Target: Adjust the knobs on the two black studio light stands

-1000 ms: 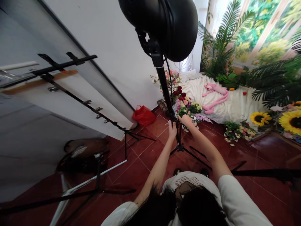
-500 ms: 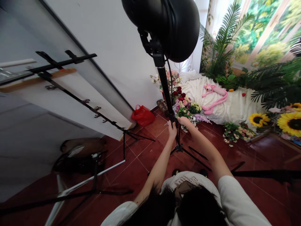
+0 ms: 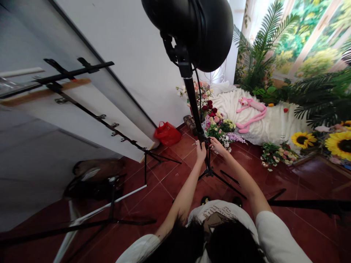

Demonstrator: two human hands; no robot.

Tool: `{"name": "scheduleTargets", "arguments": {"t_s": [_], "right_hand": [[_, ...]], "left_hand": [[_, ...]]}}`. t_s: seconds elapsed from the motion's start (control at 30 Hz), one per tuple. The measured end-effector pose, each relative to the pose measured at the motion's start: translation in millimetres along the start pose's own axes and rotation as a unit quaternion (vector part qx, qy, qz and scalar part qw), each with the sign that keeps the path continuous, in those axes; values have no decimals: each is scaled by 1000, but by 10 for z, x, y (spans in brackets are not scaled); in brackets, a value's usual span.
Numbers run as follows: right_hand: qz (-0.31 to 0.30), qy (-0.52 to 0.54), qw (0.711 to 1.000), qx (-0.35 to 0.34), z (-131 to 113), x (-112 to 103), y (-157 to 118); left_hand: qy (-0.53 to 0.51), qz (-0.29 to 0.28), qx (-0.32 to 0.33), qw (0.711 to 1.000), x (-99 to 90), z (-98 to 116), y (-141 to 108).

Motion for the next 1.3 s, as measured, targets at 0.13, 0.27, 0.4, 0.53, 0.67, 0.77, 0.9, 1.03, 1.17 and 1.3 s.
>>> {"name": "scheduleTargets", "arguments": {"t_s": [0.13,0.27,0.4,0.53,0.67,0.77,0.9,1.03,1.17,1.3], "right_hand": [[6,66,998,-16,-32,7,-32],[45,67,996,-39,-42,-43,-43],[68,-53,996,-21,58,-121,-80],[90,-153,984,-9,93,-230,-163],[113,-112,980,-123,-368,-202,-276],[95,-94,958,-253,-944,19,-370],[131,-41,942,-305,-1396,204,-385],[167,-24,939,-299,-1498,191,-342],[139,-13,944,-298,-1542,161,-304],[187,-40,934,-303,-1648,125,-365]], "left_hand": [[-4,-7,0,1000,10,-32,-1],[4,-2,-4,1000,1,-106,-1],[3,-6,4,1000,8,-116,7],[1,-5,2,1000,5,-112,17],[-8,-5,-3,1000,7,-125,16],[-32,-16,3,999,32,-123,8],[-45,-21,-2,999,41,-122,-3],[-37,-18,-8,999,39,-91,-13],[-36,-11,-14,999,31,-65,-24],[-35,-16,-5,999,22,-56,-36]]}}
Point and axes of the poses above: each hand's wrist, its own y-axis towards the middle knuckle, its own x-axis out of the palm, z = x × y, the point moved 9 cm from there along y, towards the middle knuckle, and after that the axes turned 10 degrees about -y, right-handed, at the moved point
